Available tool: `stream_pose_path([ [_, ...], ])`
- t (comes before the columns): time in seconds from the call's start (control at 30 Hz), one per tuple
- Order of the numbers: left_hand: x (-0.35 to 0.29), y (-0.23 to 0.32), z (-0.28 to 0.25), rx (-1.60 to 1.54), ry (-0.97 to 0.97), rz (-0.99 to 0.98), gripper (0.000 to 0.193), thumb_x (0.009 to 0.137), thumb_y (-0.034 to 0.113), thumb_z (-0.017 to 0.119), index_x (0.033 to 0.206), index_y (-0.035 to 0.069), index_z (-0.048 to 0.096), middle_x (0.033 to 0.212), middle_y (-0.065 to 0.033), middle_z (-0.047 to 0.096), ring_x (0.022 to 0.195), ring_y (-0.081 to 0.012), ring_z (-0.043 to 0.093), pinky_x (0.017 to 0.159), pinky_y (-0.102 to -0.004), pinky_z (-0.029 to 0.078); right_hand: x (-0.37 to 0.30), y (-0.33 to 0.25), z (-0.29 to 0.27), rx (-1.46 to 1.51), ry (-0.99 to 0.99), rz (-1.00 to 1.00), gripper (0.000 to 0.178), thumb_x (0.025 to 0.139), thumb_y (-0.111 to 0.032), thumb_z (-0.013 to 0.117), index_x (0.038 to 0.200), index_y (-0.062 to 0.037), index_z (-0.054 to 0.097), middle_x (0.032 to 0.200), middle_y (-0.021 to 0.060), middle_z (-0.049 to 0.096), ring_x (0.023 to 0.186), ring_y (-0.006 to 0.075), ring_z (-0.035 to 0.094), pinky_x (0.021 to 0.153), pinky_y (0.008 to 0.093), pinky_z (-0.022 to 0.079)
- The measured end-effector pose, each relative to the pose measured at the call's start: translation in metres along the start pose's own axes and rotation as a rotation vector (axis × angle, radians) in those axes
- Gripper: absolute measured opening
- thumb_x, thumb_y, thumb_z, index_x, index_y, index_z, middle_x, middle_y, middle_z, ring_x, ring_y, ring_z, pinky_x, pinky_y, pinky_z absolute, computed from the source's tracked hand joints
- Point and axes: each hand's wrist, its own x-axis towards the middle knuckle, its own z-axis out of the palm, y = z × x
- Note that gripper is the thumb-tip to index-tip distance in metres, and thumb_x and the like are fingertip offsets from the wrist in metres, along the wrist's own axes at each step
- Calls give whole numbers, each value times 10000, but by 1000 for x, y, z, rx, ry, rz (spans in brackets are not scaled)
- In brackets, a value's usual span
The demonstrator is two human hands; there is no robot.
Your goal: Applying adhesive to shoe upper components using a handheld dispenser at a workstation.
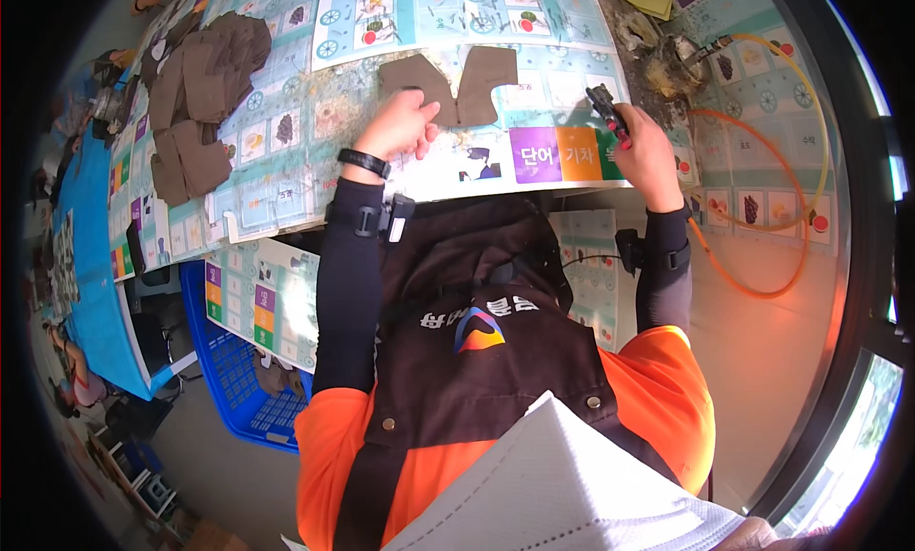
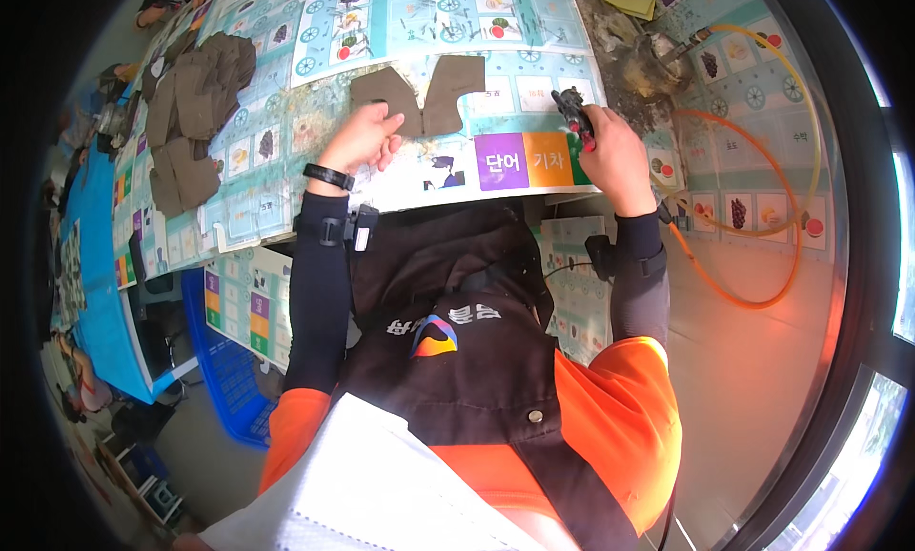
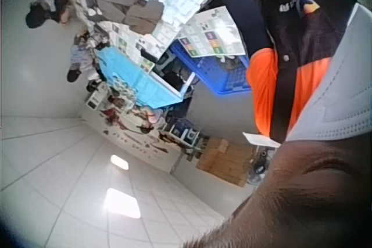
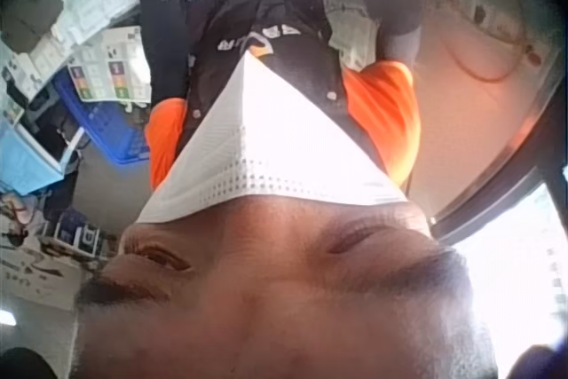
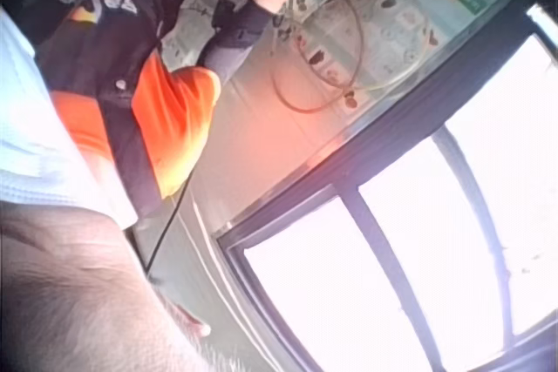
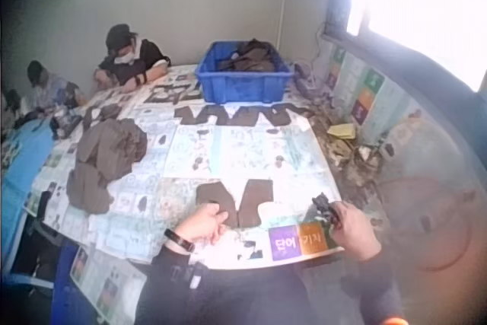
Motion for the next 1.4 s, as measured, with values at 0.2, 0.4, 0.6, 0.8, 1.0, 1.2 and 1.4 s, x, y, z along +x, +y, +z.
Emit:
stream_pose_path([
  [0.2, 4, 2, -5, -314, -185, 80, 237, 984, 182, 501, 808, 58, 402, 647, -84, 580, 375, -116, 494, 335, -235, 336, 10, -16, -10, 113, -17, -58, 371, 702, 40, 478, 1046, -37, 592, 977, 189, 621, 918, 418, 572, 757, 473, 469],
  [0.4, 5, 0, 8, -79, 14, -11, 303, 982, 228, 471, 840, -37, 506, 595, -100, 589, 368, -146, 518, 343, -284, 361, 11, -25, -9, 130, -17, -57, 373, 700, 41, 485, 1049, -32, 596, 968, 196, 621, 918, 417, 574, 740, 479, 460],
  [0.6, -4, 10, 11, 263, 132, 31, 465, 957, 325, 517, 694, -56, 563, 555, -134, 586, 363, -219, 530, 400, -367, 429, 23, -39, -34, 308, -175, 47, 228, 720, 22, 550, 935, -2, 621, 809, 210, 624, 751, 382, 596, 689, 387, 471],
  [0.8, -52, -9, -5, 452, 612, 280, 400, 915, 349, 588, 712, 4, 602, 608, -178, 595, 551, -364, 593, 535, -432, 453, 63, -65, -56, 626, -399, 98, 230, 704, -35, 587, 919, 22, 646, 709, 50, 643, 683, 116, 574, 681, 266, 455],
  [1.0, -82, -59, -13, 432, 984, 311, 288, 922, 256, 608, 741, 40, 549, 533, -95, 497, 481, -257, 482, 496, -349, 379, 123, -97, -22, 521, -509, -43, 235, 677, -123, 615, 885, -28, 669, 731, 4, 643, 504, 85, 502, 433, 245, 382],
  [1.2, -84, -83, -14, 563, 1192, 621, 209, 855, 131, 662, 697, 75, 536, 580, -57, 529, 557, -262, 531, 510, -383, 403, 154, -121, 15, 366, -589, -40, 145, 655, -142, 597, 726, -19, 621, 662, 24, 605, 487, 123, 504, 435, 263, 377],
  [1.4, -81, -86, -17, 536, 1181, 668, 210, 830, 83, 671, 683, 70, 521, 568, -51, 508, 550, -248, 507, 511, -375, 395, 164, -126, 30, 334, -586, -31, 167, 655, -187, 584, 606, -28, 596, 559, 56, 561, 489, 169, 524, 471, 309, 390],
])
